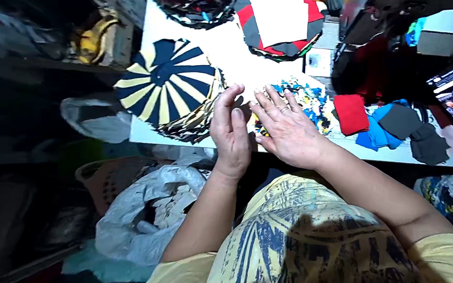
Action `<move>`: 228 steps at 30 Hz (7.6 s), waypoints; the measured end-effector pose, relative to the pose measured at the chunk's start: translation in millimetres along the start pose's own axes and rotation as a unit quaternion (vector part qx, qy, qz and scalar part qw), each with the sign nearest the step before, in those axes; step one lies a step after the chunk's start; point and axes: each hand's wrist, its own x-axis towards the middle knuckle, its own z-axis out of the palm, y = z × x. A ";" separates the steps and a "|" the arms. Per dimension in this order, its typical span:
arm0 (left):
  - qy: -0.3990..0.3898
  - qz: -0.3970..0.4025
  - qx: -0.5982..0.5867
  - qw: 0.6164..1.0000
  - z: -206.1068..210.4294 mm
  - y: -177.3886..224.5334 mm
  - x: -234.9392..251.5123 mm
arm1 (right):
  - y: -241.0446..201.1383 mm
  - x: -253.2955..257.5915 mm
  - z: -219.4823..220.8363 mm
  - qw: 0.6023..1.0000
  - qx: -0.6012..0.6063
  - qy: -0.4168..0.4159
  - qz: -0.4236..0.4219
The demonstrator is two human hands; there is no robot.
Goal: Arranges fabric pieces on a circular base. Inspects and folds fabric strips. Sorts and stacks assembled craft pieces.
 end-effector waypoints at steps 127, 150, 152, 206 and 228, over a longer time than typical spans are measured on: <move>-0.032 0.040 0.125 0.991 -4.5 -15.1 3.7 | 14.1 10.5 -6.1 0.993 -0.016 0.006 0.116; -0.030 0.034 0.108 0.993 -0.4 -0.9 0.1 | -2.3 -2.5 -0.4 0.999 -0.026 0.001 0.047; -0.031 0.032 0.106 0.993 -1.1 -0.7 -1.0 | -3.4 -4.9 2.6 0.999 -0.026 -0.020 0.043; 0.020 0.062 0.073 0.995 2.9 -10.1 8.9 | 40.3 -50.7 -38.0 0.986 0.089 0.132 0.045; -0.183 0.063 0.236 0.952 -3.1 1.5 12.9 | 38.8 -37.4 -29.1 0.988 0.056 0.135 0.051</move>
